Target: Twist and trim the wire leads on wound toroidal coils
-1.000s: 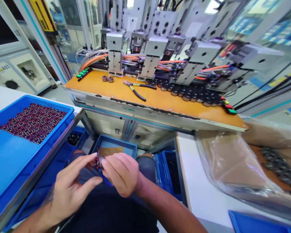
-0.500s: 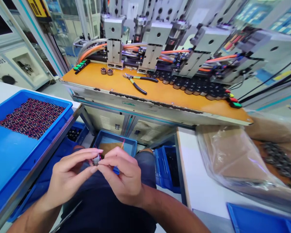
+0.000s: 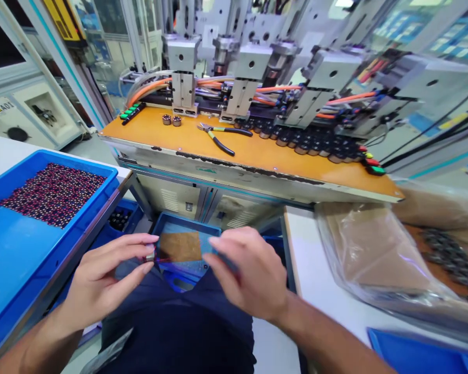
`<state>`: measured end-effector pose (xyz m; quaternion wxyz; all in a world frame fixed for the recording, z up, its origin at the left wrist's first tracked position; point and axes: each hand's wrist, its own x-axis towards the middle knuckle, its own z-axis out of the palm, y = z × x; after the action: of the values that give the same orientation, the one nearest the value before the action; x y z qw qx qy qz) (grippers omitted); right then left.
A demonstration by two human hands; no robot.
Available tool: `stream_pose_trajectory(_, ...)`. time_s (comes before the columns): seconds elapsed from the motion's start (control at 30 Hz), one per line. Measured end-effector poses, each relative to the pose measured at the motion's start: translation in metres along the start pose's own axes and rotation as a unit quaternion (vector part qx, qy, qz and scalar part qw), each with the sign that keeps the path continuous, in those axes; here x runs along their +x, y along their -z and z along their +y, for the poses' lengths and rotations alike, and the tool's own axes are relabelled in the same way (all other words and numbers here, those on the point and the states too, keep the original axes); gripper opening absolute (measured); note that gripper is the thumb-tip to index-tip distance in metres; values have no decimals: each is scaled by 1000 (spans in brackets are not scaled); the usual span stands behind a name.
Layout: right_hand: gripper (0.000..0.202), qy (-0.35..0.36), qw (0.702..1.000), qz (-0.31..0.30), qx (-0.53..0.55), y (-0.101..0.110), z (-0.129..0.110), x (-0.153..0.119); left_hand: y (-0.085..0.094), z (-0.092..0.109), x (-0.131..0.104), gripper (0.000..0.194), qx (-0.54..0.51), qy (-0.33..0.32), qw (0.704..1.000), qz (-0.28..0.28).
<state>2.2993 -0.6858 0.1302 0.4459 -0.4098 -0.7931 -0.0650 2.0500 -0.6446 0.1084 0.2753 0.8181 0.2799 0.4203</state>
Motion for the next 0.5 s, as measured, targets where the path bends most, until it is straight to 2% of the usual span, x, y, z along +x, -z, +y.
stream_pose_trajectory(0.07,14,176,980,-55,-76,9,1,19,1,3,3,30,16,-23,999,-22)
stream_pose_trajectory(0.1,16,234,965,-74,-93,10,1,27,1,5,4,30,18,-32,999,-28)
stream_pose_trajectory(0.17,22,297,943,-94,-115,5,1,38,-1,8,4,29,14,-40,999,-34)
stream_pose_trajectory(0.23,29,296,937,-137,-122,-4,0,42,-2,9,3,30,3,-33,999,-35)
stream_pose_trajectory(0.3,33,206,957,-196,-54,-10,-4,40,-1,9,-1,30,-11,-17,999,-31)
stream_pose_trajectory(0.33,34,124,964,-233,13,-12,-6,39,-1,8,-2,30,-18,-10,999,-27)
stream_pose_trajectory(0.37,32,18,956,-278,93,-13,-9,38,-1,6,-4,30,-25,-5,999,-20)
stream_pose_trajectory(0.4,30,-102,923,-327,176,-13,-13,38,-1,5,-5,29,-31,-2,999,-13)
stream_pose_trajectory(0.43,27,-221,864,-376,250,-12,-15,39,-1,4,-6,29,-38,-1,999,-8)
stream_pose_trajectory(0.47,23,-319,791,-424,306,-11,-16,42,-2,2,-8,29,-44,-1,999,-4)
stream_pose_trajectory(0.5,21,-380,728,-457,342,-10,-14,46,-3,1,-8,29,-49,0,999,-3)
